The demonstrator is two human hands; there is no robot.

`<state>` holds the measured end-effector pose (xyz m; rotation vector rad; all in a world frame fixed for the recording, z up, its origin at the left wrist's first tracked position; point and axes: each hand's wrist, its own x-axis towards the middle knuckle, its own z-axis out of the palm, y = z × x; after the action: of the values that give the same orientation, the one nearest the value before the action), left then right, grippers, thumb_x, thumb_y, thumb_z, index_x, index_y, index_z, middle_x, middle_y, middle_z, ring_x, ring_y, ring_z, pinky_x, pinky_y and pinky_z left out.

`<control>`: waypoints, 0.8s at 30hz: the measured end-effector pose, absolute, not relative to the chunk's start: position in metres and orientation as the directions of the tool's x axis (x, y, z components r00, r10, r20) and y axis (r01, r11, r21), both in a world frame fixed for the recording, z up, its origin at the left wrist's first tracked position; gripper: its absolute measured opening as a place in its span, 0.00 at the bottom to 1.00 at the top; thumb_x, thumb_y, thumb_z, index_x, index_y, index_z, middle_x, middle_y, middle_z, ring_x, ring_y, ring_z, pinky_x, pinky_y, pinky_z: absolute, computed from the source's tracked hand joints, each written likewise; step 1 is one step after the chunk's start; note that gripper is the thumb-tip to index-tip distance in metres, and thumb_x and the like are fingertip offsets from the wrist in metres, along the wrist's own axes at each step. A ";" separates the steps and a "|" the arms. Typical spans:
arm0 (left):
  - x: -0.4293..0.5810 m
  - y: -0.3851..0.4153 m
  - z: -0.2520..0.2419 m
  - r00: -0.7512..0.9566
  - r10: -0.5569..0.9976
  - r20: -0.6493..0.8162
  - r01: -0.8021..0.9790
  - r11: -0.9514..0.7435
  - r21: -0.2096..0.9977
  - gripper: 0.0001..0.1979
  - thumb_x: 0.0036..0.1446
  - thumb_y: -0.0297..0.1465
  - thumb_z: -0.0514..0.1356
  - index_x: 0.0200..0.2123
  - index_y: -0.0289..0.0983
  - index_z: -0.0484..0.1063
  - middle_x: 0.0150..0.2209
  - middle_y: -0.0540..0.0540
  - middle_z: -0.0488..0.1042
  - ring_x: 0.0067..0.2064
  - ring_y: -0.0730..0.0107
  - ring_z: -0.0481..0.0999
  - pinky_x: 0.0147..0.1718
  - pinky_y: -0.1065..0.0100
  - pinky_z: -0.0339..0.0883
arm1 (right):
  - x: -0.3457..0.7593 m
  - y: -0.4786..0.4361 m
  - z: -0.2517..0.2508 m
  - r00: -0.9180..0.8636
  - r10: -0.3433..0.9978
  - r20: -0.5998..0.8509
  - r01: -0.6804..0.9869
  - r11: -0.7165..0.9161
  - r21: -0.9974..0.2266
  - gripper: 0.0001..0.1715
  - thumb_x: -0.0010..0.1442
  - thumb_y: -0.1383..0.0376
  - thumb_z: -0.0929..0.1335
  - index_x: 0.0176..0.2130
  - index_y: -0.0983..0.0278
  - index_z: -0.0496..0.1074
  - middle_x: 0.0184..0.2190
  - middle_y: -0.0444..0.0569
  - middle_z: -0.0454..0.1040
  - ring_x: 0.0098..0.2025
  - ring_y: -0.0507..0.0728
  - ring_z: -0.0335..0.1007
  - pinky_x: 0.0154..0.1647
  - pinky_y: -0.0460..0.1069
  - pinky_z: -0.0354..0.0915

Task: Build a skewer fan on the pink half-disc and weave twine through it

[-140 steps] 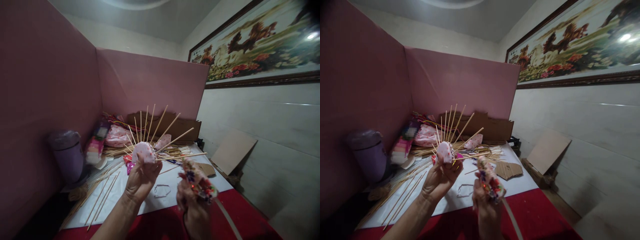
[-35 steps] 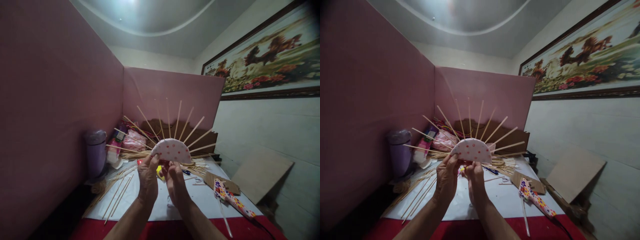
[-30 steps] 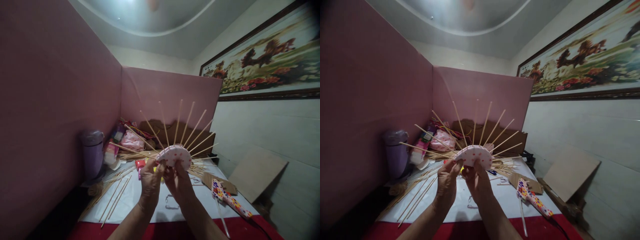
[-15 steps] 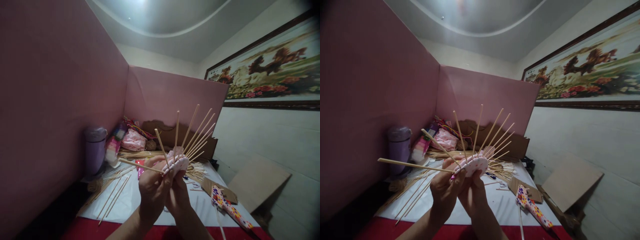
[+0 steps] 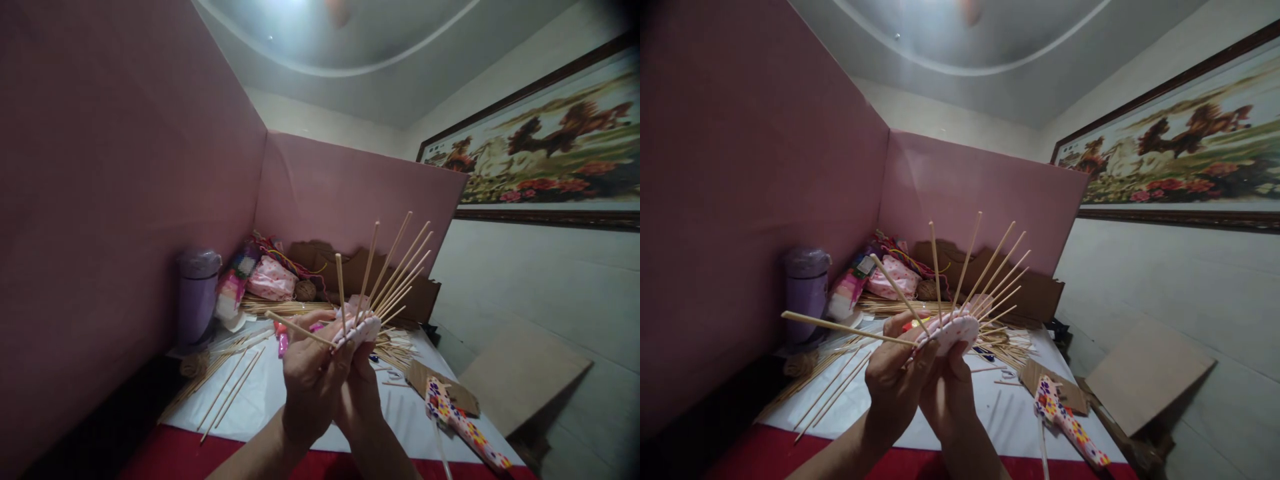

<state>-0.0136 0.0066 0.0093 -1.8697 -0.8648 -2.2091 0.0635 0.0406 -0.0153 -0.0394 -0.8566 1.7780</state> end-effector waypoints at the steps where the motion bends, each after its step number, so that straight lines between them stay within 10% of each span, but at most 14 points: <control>1: -0.014 0.007 0.010 -0.230 0.259 0.938 0.447 -0.828 0.338 0.18 0.55 0.25 0.59 0.48 0.43 0.75 0.40 0.46 0.80 0.43 0.58 0.76 0.43 0.61 0.65 | 0.063 0.041 -0.016 -0.395 0.840 0.373 -0.818 -0.136 -0.559 0.26 0.46 0.46 0.73 0.41 0.57 0.76 0.34 0.45 0.79 0.43 0.54 0.74 0.48 0.48 0.70; 24: -0.016 0.009 0.007 -0.235 0.213 0.949 0.507 -0.806 0.306 0.18 0.53 0.24 0.60 0.47 0.44 0.75 0.36 0.46 0.81 0.47 0.55 0.74 0.50 0.55 0.62 | 0.065 0.038 -0.011 -0.461 0.813 0.356 -0.814 -0.228 -0.535 0.22 0.47 0.51 0.74 0.39 0.60 0.76 0.33 0.46 0.80 0.42 0.54 0.76 0.42 0.46 0.73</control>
<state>-0.0161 0.0090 0.0073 -1.8031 -0.8713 -2.1512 0.0649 0.0384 -0.0111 0.0017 -0.8195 1.8794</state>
